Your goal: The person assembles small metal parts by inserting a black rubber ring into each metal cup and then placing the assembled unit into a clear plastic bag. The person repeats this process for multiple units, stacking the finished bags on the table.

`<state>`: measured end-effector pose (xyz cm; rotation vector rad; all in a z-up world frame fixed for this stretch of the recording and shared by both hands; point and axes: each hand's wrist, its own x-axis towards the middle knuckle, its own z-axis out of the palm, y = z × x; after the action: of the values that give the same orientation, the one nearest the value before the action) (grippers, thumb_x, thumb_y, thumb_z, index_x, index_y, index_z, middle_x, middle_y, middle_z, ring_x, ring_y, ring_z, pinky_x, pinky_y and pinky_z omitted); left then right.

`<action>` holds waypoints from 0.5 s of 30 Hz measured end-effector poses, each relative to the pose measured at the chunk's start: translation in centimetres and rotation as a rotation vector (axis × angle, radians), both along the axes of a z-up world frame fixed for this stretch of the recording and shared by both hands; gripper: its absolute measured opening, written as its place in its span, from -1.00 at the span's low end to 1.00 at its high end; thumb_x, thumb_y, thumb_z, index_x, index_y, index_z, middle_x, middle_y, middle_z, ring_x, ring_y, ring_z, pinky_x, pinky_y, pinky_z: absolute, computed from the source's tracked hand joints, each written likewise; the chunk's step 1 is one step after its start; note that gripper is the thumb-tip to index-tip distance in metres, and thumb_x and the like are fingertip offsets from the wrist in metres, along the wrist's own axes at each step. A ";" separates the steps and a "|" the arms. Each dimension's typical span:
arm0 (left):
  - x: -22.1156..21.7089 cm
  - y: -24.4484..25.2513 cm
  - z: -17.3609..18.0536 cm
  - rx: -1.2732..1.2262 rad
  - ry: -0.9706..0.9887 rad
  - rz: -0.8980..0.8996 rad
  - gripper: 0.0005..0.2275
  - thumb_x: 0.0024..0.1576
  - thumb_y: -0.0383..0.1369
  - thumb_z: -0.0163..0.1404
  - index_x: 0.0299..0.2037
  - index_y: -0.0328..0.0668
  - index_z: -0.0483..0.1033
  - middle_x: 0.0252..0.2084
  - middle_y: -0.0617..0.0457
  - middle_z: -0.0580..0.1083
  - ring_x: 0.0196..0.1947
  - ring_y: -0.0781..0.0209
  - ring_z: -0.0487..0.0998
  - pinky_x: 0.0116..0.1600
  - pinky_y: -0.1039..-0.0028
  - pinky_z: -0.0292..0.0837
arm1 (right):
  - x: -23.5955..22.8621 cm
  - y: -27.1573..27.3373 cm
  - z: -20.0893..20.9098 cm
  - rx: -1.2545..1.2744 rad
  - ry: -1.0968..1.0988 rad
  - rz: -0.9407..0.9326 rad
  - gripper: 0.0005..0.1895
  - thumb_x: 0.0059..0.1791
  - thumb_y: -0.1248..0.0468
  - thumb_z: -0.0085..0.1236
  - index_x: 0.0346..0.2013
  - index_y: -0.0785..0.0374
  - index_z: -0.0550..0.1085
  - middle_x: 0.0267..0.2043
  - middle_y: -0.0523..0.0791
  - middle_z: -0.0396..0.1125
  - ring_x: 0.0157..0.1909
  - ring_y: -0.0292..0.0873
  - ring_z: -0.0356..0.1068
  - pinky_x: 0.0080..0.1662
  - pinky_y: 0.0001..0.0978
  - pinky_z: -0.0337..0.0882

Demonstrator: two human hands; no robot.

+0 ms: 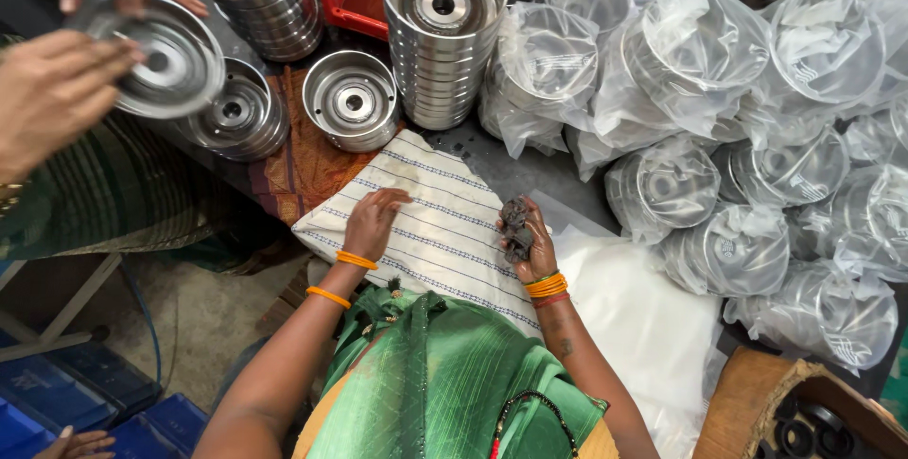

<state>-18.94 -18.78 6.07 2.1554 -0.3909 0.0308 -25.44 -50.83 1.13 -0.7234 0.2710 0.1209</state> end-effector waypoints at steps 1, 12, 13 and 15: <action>0.1 -0.3 0.0 0.028 0.023 -0.016 -0.56 0.35 0.00 -0.27 -0.11 -0.12 0.61 -0.06 0.01 0.59 -0.02 -0.03 0.54 0.14 0.20 0.35 | -0.1 0.1 -0.1 -0.009 -0.013 -0.001 -0.57 0.14 0.20 -0.09 0.33 0.04 0.27 0.03 -0.01 0.33 -0.06 -0.13 0.40 -0.29 -0.43 0.47; 0.0 -1.6 -2.8 0.359 -0.057 -0.157 -0.81 0.22 -0.16 0.06 -0.20 -0.04 0.60 -0.17 0.12 0.49 -0.12 0.14 0.48 0.06 0.29 0.30 | -0.5 -0.3 -0.7 0.000 0.102 -0.066 -0.66 0.13 0.03 -0.02 0.01 0.22 0.43 -0.12 -0.05 0.34 -0.18 -0.14 0.41 -0.39 -0.40 0.44; 0.0 -1.5 -3.0 0.363 -0.075 -0.157 -0.82 0.21 -0.16 0.07 -0.20 -0.04 0.60 -0.18 0.11 0.49 -0.12 0.14 0.47 0.05 0.29 0.30 | -0.5 -0.3 -0.6 -0.026 0.113 -0.074 -0.64 0.12 0.01 -0.03 -0.02 0.22 0.43 -0.15 -0.05 0.36 -0.20 -0.14 0.42 -0.39 -0.38 0.45; 0.2 -1.6 -3.0 0.344 -0.117 -0.154 -0.82 0.20 -0.16 0.08 -0.23 -0.04 0.60 -0.18 0.12 0.49 -0.13 0.14 0.47 0.04 0.29 0.30 | -0.3 0.0 -0.5 -0.082 0.134 -0.095 -0.62 0.09 -0.04 -0.03 -0.07 0.21 0.45 -0.20 -0.06 0.39 -0.24 -0.14 0.43 -0.39 -0.35 0.47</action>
<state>-18.78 -20.33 3.05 2.4616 -0.6694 0.0027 -25.79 -50.83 0.58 -0.7832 0.4399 0.0680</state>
